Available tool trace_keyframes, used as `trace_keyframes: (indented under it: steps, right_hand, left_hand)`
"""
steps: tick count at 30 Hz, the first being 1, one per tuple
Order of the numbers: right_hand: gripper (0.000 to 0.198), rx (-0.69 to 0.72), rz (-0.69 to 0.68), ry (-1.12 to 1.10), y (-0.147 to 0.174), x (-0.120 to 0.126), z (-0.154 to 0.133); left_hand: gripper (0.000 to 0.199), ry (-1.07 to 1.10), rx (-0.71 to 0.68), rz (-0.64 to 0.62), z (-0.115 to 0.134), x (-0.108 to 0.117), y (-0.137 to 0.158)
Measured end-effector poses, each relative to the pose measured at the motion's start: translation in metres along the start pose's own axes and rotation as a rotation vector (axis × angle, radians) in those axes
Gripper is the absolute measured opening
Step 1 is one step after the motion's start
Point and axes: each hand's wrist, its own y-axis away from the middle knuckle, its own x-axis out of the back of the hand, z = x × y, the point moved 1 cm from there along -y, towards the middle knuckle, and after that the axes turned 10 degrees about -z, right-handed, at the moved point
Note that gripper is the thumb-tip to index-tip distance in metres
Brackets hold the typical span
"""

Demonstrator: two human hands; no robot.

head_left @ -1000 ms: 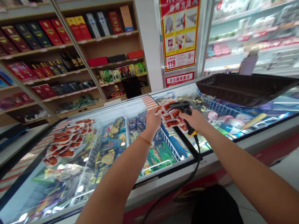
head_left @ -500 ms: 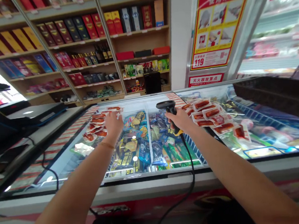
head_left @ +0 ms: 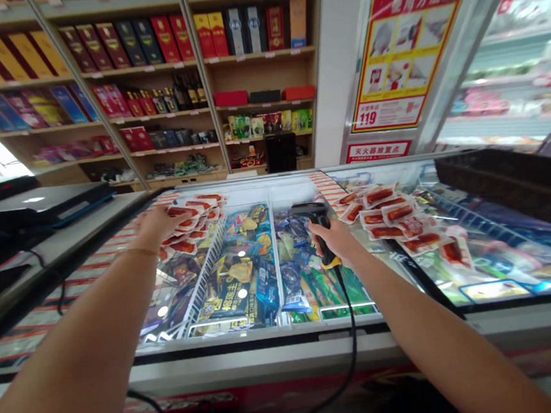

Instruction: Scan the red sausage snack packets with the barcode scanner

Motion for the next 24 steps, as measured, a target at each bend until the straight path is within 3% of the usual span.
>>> trace_keyframes:
  steps: [3,7,16,24]
  right_hand:
    - [0.023,0.019,-0.013,0.012,0.0,-0.001,0.0]
    - [0.022,0.033,-0.025,0.034,0.003,-0.004,-0.003]
    - [0.023,0.039,-0.028,-0.011,0.005,-0.005,-0.007]
    - [0.019,0.038,-0.017,-0.031,0.007,-0.005,-0.012]
  left_hand:
    - [0.083,-0.234,0.04,0.009,0.012,0.008,0.007]
    - [0.087,-0.345,-0.054,0.017,0.027,0.012,0.013]
    - [0.033,-0.498,-0.152,0.055,0.052,0.005,0.023]
    - [0.028,-0.336,-0.234,0.027,0.085,0.014,0.032]
